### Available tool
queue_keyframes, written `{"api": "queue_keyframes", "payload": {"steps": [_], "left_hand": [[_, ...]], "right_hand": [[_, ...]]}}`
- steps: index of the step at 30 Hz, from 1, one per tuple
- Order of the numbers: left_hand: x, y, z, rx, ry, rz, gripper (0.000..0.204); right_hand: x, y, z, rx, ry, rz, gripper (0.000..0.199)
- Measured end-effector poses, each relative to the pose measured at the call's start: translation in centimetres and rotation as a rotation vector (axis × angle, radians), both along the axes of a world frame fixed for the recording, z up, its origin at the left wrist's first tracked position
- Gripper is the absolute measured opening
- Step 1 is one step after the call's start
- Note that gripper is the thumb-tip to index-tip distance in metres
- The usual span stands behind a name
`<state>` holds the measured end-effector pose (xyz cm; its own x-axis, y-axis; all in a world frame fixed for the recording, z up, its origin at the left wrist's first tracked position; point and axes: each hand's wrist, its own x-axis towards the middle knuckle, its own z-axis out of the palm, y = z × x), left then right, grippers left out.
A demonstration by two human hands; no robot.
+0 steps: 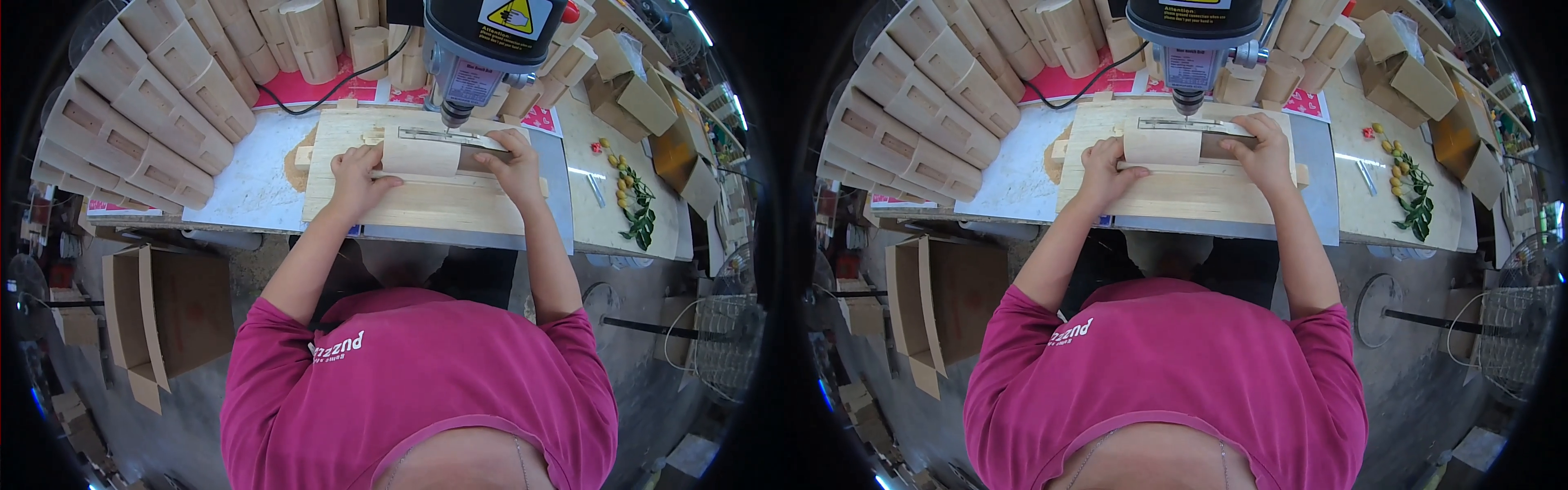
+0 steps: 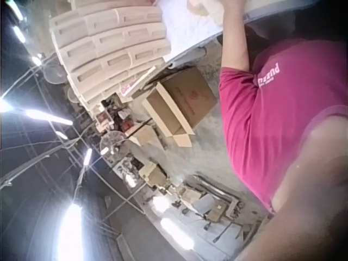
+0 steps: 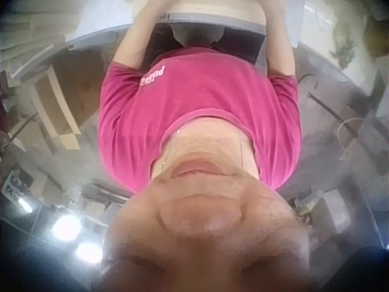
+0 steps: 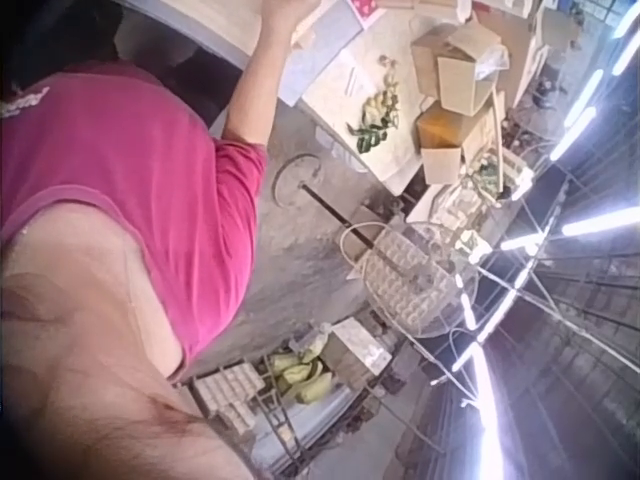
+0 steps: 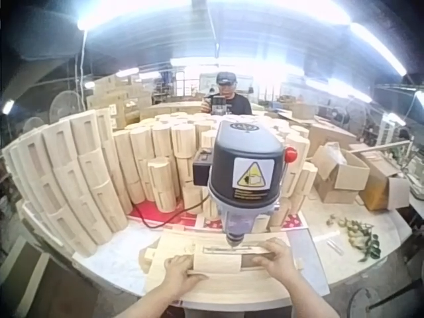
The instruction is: Using a drill press to make holes in cylindrical wood components as part of furniture or toy manufacturing.
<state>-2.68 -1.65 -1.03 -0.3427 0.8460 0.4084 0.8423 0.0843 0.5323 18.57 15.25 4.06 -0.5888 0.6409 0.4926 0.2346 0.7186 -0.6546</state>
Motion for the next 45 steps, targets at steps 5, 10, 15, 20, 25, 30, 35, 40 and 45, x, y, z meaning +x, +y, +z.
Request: {"api": "queue_keyframes", "payload": {"steps": [5, 10, 15, 20, 25, 30, 35, 40, 45], "left_hand": [[-0.1, -0.3, 0.8, -0.044, -0.107, -0.030, 0.047], [-0.5, -0.3, -0.2, 0.007, 0.000, -0.025, 0.061], [-0.3, -0.1, 0.1, -0.010, -0.024, -0.032, 0.059], [-0.3, -0.3, 0.2, -0.014, -0.024, -0.022, 0.058], [-0.3, -0.3, 0.2, -0.038, -0.031, -0.022, 0.058], [-0.4, -0.3, 0.3, -0.030, -0.029, -0.031, 0.058], [-0.5, -0.3, 0.3, -0.065, -0.018, -0.012, 0.056], [-0.2, 0.0, 0.5, -0.078, -0.014, -0.020, 0.053], [-0.2, -0.2, 0.5, -0.043, -0.016, -0.031, 0.052]], "right_hand": [[0.5, -0.4, 1.8, 0.015, -0.113, 0.066, 0.038], [0.2, 1.9, 5.8, 0.124, 0.212, 0.053, 0.037], [-3.4, 3.9, 16.6, -0.058, 0.470, -0.060, 0.024], [-4.9, 3.4, 18.5, 0.113, 0.319, -0.023, 0.041], [-0.6, -2.1, 17.7, 0.413, 0.073, -0.210, 0.019], [0.6, -6.1, 12.6, 0.350, 0.179, -0.217, 0.015], [0.4, -6.0, 6.6, 0.290, 0.265, -0.158, 0.008], [-0.6, -4.4, 3.1, 0.323, 0.376, -0.115, 0.008], [0.3, -4.3, 5.4, 0.419, 0.301, -0.085, 0.007]]}}
